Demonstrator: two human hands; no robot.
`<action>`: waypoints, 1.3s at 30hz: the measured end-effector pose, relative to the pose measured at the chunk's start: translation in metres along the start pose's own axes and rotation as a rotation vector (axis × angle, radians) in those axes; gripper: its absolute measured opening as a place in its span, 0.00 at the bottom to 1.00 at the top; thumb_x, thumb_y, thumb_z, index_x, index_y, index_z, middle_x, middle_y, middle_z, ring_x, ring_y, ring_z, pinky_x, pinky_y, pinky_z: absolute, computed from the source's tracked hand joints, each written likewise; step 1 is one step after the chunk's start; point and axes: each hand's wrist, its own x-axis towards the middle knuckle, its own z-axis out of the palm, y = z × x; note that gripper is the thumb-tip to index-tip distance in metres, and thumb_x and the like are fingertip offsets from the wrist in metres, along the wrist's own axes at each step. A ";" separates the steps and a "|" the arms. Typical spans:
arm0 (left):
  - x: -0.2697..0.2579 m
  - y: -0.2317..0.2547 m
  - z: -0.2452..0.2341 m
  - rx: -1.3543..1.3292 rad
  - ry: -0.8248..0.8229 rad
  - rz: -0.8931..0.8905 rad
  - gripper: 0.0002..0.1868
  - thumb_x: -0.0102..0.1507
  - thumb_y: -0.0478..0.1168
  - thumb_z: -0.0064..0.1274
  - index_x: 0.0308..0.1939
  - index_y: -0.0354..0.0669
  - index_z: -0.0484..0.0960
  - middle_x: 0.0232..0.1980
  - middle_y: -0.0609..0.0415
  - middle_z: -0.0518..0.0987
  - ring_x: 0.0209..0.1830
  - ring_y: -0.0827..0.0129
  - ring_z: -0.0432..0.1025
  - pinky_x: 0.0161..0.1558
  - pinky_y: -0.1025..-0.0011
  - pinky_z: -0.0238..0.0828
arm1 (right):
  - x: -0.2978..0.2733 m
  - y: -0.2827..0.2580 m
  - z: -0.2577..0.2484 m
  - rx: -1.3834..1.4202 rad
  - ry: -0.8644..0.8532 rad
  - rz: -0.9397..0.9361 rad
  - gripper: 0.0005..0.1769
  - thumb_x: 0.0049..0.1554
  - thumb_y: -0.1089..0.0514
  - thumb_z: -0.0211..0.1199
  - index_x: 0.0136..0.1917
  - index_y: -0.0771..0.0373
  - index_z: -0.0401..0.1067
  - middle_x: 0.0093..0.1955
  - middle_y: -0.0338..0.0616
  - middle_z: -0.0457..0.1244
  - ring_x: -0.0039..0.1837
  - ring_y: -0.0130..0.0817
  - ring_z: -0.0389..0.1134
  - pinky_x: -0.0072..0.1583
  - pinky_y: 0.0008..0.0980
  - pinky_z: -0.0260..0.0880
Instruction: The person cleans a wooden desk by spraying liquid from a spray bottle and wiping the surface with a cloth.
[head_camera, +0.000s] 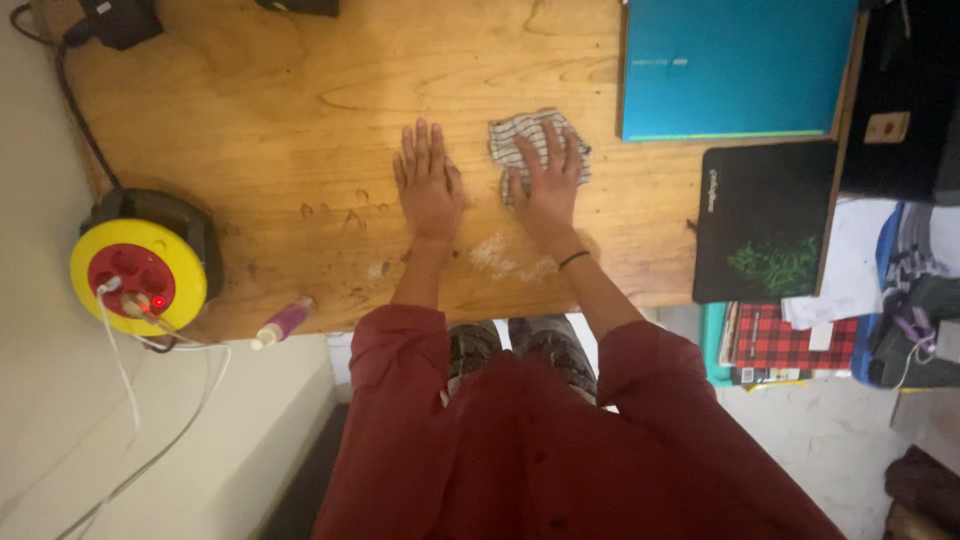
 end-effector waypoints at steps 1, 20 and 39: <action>-0.004 0.000 -0.003 0.000 -0.006 0.005 0.30 0.74 0.46 0.34 0.81 0.49 0.59 0.85 0.55 0.53 0.86 0.57 0.44 0.81 0.51 0.40 | -0.010 -0.006 -0.002 -0.001 0.000 0.008 0.26 0.62 0.54 0.66 0.72 0.51 0.69 0.83 0.51 0.48 0.82 0.63 0.44 0.78 0.63 0.50; -0.050 -0.010 -0.048 -0.051 -0.484 0.471 0.45 0.70 0.60 0.41 0.81 0.36 0.44 0.85 0.46 0.37 0.85 0.50 0.29 0.80 0.50 0.25 | -0.154 -0.022 -0.044 -0.079 -0.176 0.239 0.33 0.60 0.47 0.64 0.77 0.50 0.64 0.84 0.60 0.43 0.82 0.71 0.39 0.77 0.64 0.44; -0.054 0.022 -0.023 0.138 -0.587 0.186 0.52 0.66 0.57 0.52 0.83 0.47 0.37 0.86 0.55 0.28 0.85 0.51 0.24 0.74 0.34 0.39 | -0.129 0.092 -0.099 -0.088 -0.376 0.136 0.60 0.43 0.41 0.76 0.81 0.49 0.50 0.85 0.61 0.34 0.85 0.66 0.35 0.83 0.59 0.43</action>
